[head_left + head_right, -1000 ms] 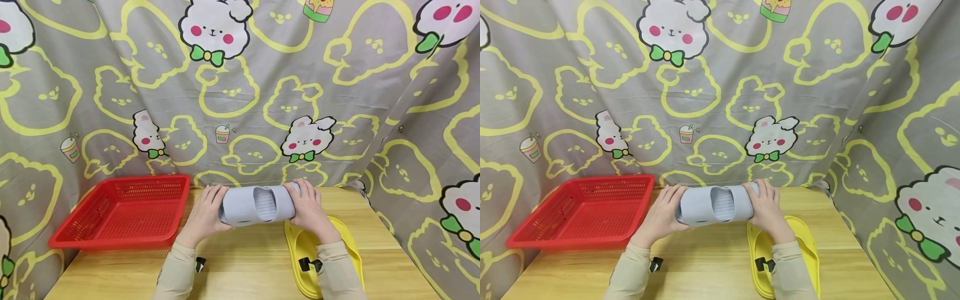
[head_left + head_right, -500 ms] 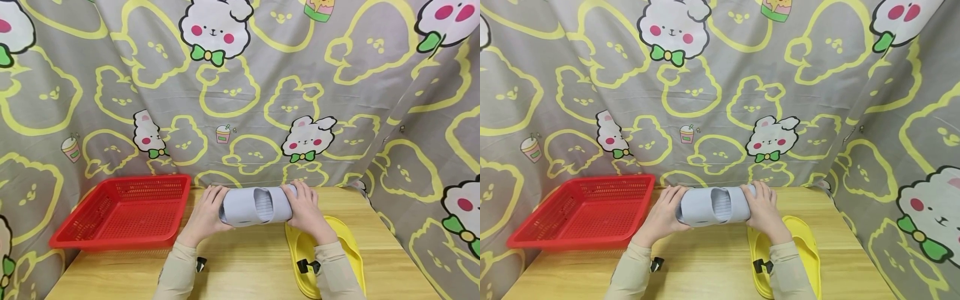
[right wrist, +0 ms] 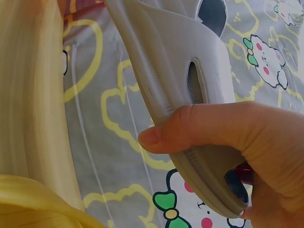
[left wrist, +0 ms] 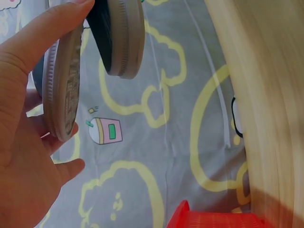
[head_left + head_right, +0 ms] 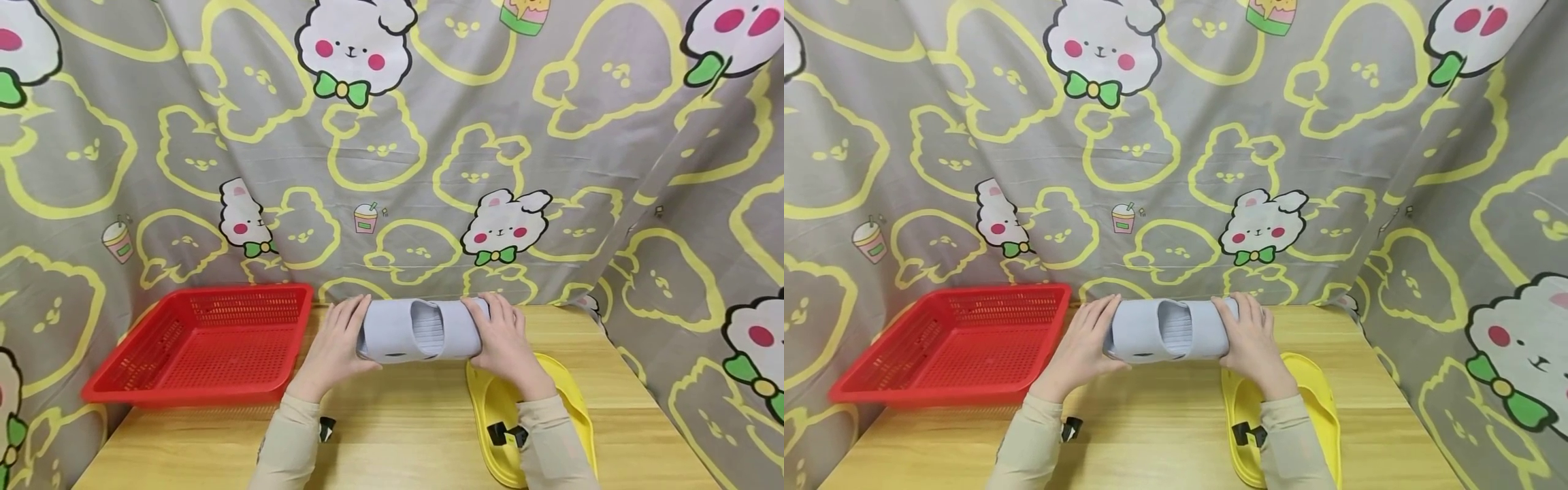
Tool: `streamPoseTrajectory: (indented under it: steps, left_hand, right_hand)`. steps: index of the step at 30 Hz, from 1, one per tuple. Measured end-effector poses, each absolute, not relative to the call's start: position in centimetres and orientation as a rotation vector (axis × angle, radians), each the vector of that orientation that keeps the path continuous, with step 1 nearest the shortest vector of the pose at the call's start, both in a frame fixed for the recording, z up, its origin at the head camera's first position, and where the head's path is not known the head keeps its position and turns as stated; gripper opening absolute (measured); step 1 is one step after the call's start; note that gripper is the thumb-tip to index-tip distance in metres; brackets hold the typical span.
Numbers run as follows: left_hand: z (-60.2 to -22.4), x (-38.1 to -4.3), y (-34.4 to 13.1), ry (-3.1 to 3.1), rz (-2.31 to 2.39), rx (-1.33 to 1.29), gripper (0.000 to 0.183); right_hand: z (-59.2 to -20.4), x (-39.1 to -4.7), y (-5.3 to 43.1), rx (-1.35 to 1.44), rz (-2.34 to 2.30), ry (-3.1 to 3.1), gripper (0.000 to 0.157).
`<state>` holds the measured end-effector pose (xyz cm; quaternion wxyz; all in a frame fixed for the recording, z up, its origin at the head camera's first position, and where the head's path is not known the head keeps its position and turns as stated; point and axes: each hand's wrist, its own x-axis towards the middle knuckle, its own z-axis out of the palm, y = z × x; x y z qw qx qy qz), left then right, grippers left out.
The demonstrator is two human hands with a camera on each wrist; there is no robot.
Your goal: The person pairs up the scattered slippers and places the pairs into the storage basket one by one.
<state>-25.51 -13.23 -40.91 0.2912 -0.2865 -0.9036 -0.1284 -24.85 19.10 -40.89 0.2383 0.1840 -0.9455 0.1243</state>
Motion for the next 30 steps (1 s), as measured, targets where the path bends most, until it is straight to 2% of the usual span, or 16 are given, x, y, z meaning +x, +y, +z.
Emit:
streamPoseTrajectory:
  steps: [21, 30]
  left_hand:
    - [-40.6, -24.9, -12.2, -2.447, -0.241, -0.608, 0.131]
    - [-40.9, -25.0, -12.3, -2.347, -0.215, -0.609, 0.118]
  right_hand:
    - [-40.5, -24.6, 18.3, 0.483, 0.344, -2.577, 0.109]
    - [-40.7, -24.4, 17.7, 0.476, 0.298, -2.549, 0.111]
